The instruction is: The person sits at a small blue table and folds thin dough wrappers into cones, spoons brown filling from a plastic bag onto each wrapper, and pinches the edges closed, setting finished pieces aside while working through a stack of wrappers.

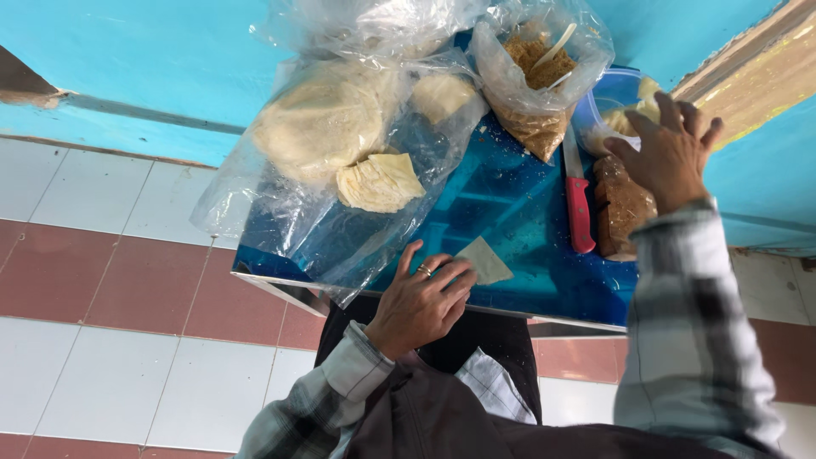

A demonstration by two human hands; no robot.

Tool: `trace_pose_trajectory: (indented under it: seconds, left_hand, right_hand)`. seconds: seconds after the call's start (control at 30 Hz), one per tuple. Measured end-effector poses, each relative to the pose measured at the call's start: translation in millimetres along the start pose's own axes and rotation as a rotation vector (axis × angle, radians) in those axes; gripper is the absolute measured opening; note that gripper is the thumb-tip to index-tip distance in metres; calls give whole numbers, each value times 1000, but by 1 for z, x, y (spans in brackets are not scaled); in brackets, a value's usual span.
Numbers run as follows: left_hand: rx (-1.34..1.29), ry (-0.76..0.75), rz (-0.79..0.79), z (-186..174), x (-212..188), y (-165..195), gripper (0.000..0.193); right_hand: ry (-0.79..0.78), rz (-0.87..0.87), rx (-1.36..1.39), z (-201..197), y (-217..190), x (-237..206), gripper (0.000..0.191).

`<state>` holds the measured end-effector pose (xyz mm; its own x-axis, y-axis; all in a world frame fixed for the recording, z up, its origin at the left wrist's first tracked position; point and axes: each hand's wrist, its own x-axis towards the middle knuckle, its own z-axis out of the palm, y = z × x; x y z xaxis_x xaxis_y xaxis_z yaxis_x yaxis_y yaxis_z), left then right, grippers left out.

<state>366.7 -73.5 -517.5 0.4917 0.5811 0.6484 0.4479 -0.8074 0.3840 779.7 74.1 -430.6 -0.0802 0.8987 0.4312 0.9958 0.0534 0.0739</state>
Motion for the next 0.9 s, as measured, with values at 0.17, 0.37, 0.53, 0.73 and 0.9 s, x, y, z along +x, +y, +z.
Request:
trace_pose_trajectory:
  seconds: [0.17,0.37,0.53,0.73,0.9]
  left_hand:
    - [-10,5,-21,-7,3,2,25]
    - [-24,-1,-22,-10,4,-1,25]
    - [12,1,-21,-5,2,0,27]
    - [32,-10,1,-3,-1,-1,24]
    - [33,-8,-10,0,-2,-2,23]
  right_hand:
    - [-306,126,4,39,28,35,42]
    - [-151,172,285,-10,16,15,39]
    - [-179,-329,603,-43,-86,-65,48]
    - [-124,-306,320,-38,-195,-135,60]
    - [-90,-335,-5,-43,-207,-141,66]
